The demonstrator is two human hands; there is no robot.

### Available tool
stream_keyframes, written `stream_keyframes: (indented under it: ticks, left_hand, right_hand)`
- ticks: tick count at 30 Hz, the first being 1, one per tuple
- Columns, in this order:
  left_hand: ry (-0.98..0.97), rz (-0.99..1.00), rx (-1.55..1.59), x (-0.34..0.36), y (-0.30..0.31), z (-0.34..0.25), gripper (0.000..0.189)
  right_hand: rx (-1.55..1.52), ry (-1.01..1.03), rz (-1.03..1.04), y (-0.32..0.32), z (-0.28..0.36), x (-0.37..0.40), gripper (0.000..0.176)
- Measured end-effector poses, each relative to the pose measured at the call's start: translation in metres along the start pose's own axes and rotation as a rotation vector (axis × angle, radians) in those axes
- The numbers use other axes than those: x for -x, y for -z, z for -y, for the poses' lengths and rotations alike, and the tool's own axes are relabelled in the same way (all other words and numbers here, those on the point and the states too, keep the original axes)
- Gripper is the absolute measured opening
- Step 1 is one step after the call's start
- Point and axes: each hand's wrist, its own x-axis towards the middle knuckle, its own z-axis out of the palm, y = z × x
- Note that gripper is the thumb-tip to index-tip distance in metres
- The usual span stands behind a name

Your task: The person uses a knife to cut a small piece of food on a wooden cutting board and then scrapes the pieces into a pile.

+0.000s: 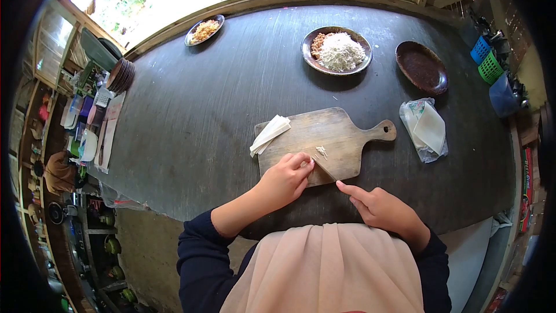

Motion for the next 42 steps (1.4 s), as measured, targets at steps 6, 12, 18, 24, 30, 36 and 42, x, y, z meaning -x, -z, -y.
stream_keyframes:
  ticks: [6, 12, 18, 24, 30, 36, 42]
  left_hand:
    - [-0.022, -0.012, -0.015, 0.000, 0.000, 0.000, 0.029]
    - [-0.018, -0.008, -0.070, 0.000, 0.000, -0.004, 0.030]
    - [-0.025, -0.004, -0.084, 0.001, 0.000, -0.003, 0.033]
    - [-0.004, 0.019, -0.085, 0.000, 0.002, -0.006, 0.035]
    - [0.008, 0.081, -0.104, 0.001, 0.006, -0.005, 0.041]
    - [0.012, 0.107, -0.110, 0.002, 0.006, -0.002, 0.052]
    - [-0.001, 0.108, -0.142, 0.002, 0.008, 0.000, 0.056]
  right_hand:
    - [0.016, 0.018, -0.050, -0.007, -0.002, -0.005, 0.049]
    - [0.013, 0.020, -0.031, -0.002, -0.001, -0.001, 0.049]
    - [0.044, -0.016, 0.027, 0.008, 0.001, 0.007, 0.049]
    - [0.030, -0.037, 0.037, 0.006, -0.003, 0.008, 0.049]
    - [0.041, 0.000, 0.006, 0.002, -0.003, 0.002, 0.048]
    - [-0.001, 0.005, -0.011, 0.002, -0.003, 0.000, 0.046]
    - [0.002, -0.015, -0.042, 0.004, 0.000, 0.001, 0.047]
